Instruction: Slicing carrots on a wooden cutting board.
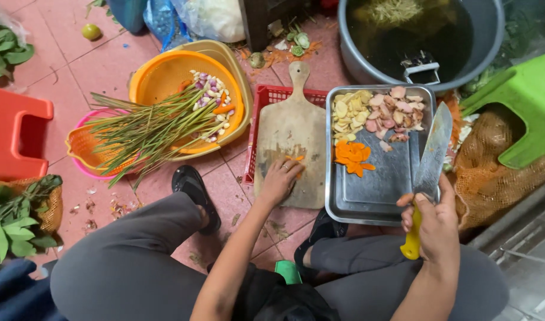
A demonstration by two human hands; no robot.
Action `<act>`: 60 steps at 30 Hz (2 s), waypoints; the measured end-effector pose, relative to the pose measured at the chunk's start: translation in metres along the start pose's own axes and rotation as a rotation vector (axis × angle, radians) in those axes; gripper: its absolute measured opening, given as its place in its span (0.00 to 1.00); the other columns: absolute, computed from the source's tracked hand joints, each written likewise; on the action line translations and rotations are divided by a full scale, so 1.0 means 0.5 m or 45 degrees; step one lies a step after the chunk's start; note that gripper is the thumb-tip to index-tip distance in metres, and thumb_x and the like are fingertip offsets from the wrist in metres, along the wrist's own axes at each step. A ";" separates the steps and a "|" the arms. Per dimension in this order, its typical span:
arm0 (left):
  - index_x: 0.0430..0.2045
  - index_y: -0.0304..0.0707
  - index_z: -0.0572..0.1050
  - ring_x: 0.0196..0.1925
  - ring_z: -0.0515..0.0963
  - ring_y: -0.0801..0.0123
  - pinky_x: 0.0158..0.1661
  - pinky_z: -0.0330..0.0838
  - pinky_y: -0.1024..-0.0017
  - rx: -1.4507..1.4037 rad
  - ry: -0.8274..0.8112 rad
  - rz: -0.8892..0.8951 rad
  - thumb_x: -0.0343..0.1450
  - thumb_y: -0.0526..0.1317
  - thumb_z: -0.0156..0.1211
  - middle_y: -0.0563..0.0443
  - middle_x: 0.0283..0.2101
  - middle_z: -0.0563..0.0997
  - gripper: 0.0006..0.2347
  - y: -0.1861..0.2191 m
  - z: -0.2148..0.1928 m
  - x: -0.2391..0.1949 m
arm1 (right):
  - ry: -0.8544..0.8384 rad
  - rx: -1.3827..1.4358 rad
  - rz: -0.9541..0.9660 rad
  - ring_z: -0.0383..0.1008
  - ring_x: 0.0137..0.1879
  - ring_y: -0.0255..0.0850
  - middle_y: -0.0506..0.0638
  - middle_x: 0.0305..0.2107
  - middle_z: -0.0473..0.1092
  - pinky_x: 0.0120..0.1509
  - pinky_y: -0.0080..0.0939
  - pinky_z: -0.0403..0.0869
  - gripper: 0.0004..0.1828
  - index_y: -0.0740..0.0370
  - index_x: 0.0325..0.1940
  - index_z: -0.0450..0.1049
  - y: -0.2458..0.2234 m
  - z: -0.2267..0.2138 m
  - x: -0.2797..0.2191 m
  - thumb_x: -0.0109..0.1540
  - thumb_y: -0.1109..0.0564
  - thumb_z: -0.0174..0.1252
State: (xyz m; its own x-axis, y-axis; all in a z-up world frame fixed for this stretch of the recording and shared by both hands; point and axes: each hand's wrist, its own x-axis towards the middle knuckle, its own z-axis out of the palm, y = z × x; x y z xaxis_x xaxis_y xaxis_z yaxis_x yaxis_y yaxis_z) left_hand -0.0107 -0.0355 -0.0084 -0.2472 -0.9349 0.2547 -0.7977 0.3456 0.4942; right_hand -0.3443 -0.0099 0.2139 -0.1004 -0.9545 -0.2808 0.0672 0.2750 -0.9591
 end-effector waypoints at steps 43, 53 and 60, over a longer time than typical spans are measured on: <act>0.38 0.36 0.79 0.39 0.82 0.44 0.40 0.75 0.56 -0.632 -0.237 -0.158 0.62 0.38 0.69 0.34 0.35 0.82 0.13 0.117 0.113 0.307 | -0.048 0.091 -0.043 0.64 0.24 0.30 0.55 0.33 0.72 0.27 0.29 0.67 0.36 0.56 0.80 0.43 -0.018 0.003 -0.029 0.69 0.62 0.44; 0.48 0.47 0.79 0.56 0.75 0.49 0.50 0.74 0.57 0.081 -0.321 0.073 0.65 0.37 0.62 0.51 0.57 0.79 0.16 0.000 -0.034 0.106 | -0.042 -0.091 0.075 0.63 0.20 0.32 0.56 0.29 0.72 0.24 0.32 0.65 0.35 0.54 0.81 0.40 -0.041 0.067 -0.031 0.70 0.53 0.41; 0.56 0.46 0.76 0.65 0.72 0.56 0.59 0.69 0.58 0.101 -0.387 0.312 0.68 0.40 0.61 0.54 0.61 0.76 0.20 -0.060 -0.069 0.043 | -0.044 -0.109 0.066 0.64 0.21 0.32 0.56 0.30 0.71 0.24 0.33 0.66 0.35 0.54 0.81 0.40 -0.027 0.055 -0.025 0.71 0.52 0.41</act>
State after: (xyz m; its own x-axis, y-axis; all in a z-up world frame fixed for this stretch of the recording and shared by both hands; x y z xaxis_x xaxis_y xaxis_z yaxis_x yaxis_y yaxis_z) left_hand 0.0270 -0.0632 0.0110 -0.5778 -0.8108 0.0935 -0.7317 0.5654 0.3807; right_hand -0.3165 -0.0048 0.2314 -0.0649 -0.9417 -0.3303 -0.0139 0.3318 -0.9433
